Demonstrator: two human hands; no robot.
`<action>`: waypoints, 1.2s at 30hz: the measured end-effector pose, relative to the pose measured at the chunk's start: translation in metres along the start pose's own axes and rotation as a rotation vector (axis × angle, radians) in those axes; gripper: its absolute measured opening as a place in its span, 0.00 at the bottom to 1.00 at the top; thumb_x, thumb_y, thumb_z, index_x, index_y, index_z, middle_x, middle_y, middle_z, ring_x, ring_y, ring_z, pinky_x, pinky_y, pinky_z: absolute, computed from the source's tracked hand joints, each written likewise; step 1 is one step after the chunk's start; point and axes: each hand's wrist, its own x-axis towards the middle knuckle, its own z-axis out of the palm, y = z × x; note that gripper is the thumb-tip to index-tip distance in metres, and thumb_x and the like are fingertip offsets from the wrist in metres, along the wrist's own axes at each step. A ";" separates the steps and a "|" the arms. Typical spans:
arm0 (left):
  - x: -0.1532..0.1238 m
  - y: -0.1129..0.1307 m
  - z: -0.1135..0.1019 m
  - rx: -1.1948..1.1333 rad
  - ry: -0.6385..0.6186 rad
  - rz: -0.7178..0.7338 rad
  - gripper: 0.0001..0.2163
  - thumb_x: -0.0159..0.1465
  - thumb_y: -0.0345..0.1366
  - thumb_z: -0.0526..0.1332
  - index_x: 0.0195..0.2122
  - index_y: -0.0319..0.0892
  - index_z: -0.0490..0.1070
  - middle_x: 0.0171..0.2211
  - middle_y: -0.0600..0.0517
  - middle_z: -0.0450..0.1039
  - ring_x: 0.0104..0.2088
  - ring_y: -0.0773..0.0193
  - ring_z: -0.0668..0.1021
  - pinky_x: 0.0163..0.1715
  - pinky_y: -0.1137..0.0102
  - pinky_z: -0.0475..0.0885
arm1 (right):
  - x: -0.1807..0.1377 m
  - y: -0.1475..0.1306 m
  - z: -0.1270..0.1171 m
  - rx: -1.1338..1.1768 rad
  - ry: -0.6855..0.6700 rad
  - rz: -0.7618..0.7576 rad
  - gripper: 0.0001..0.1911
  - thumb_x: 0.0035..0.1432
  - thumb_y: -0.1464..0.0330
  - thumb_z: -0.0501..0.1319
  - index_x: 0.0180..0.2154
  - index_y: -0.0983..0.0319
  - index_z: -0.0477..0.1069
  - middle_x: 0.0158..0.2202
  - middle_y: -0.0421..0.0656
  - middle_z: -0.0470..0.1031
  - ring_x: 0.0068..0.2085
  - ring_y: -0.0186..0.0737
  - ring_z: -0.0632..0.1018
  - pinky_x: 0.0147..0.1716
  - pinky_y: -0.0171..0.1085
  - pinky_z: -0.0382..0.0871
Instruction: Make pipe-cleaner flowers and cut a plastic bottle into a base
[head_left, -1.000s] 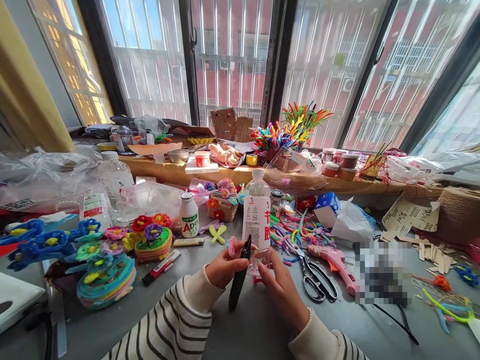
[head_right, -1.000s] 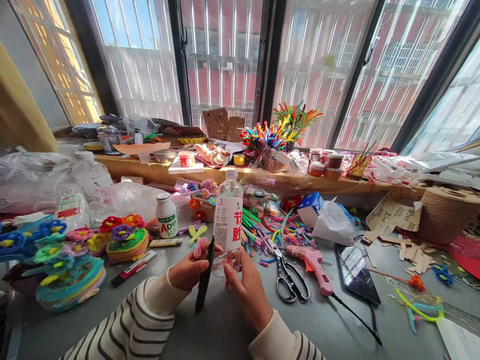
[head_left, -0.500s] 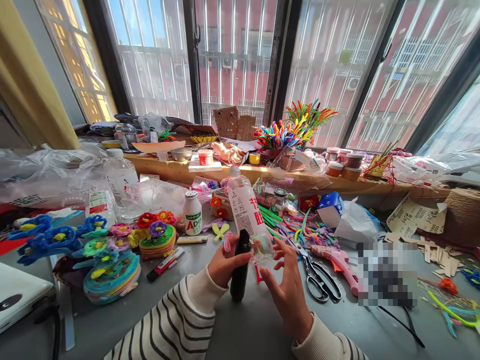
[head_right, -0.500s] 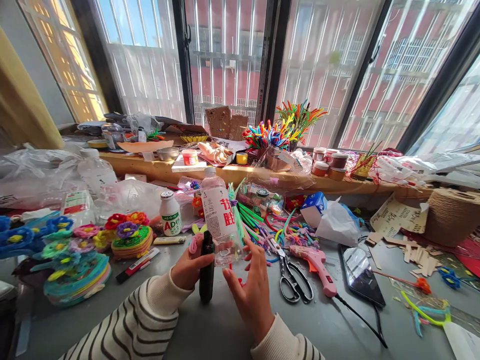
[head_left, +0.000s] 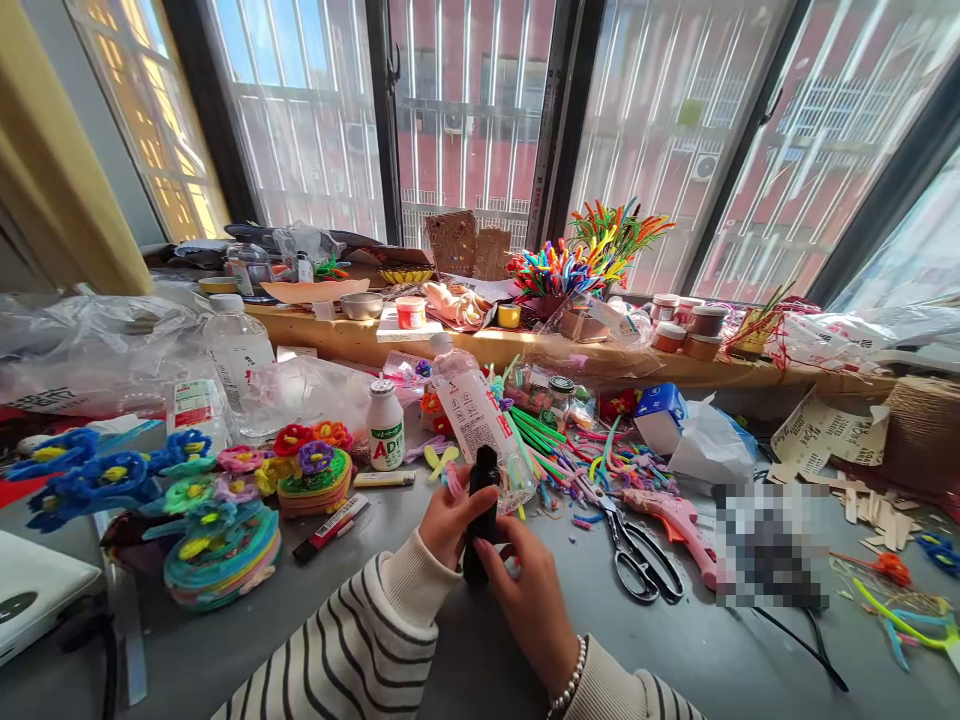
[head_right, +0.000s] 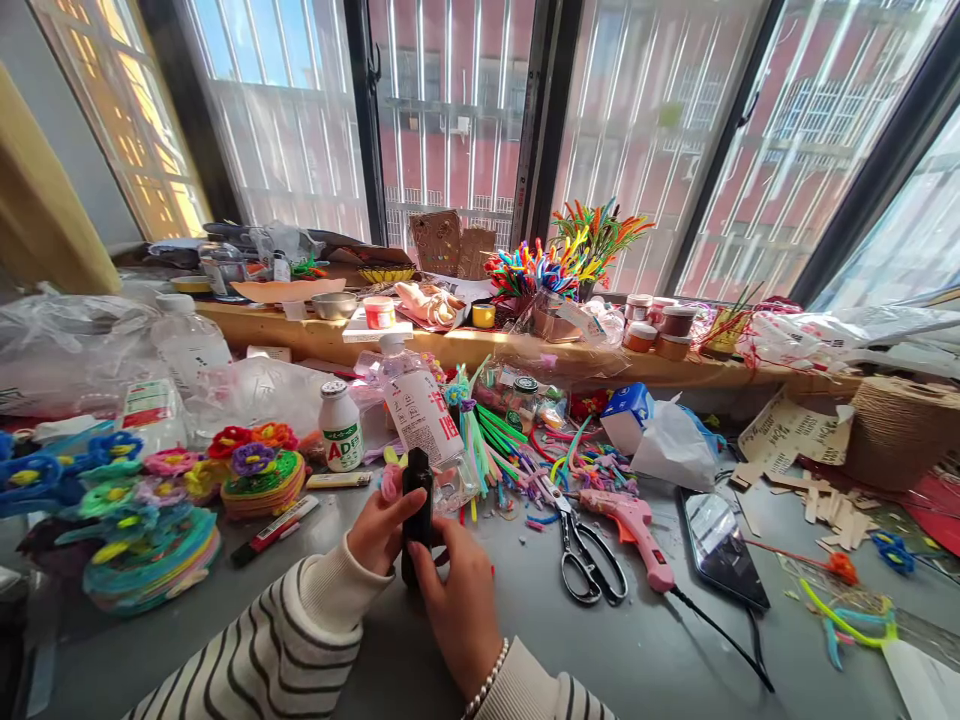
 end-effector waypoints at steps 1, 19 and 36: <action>0.001 0.000 -0.002 -0.009 -0.019 -0.005 0.17 0.37 0.40 0.67 0.29 0.40 0.69 0.23 0.53 0.69 0.27 0.65 0.71 0.29 0.71 0.64 | 0.000 -0.001 0.001 0.058 -0.008 0.019 0.09 0.51 0.65 0.52 0.34 0.62 0.65 0.30 0.43 0.72 0.27 0.35 0.72 0.27 0.34 0.66; 0.010 0.015 -0.017 -0.124 0.416 0.040 0.13 0.40 0.30 0.66 0.19 0.40 0.58 0.25 0.55 0.70 0.32 0.57 0.75 0.35 0.63 0.68 | 0.002 -0.005 -0.056 0.583 -0.001 0.195 0.13 0.54 0.59 0.48 0.35 0.61 0.58 0.32 0.42 0.70 0.30 0.36 0.72 0.26 0.34 0.66; 0.011 0.025 -0.032 0.131 0.324 0.239 0.22 0.40 0.35 0.66 0.38 0.42 0.66 0.35 0.52 0.70 0.31 0.63 0.74 0.34 0.69 0.67 | 0.005 0.010 -0.052 0.659 0.089 0.280 0.14 0.52 0.57 0.49 0.25 0.60 0.57 0.17 0.35 0.66 0.18 0.32 0.69 0.19 0.32 0.61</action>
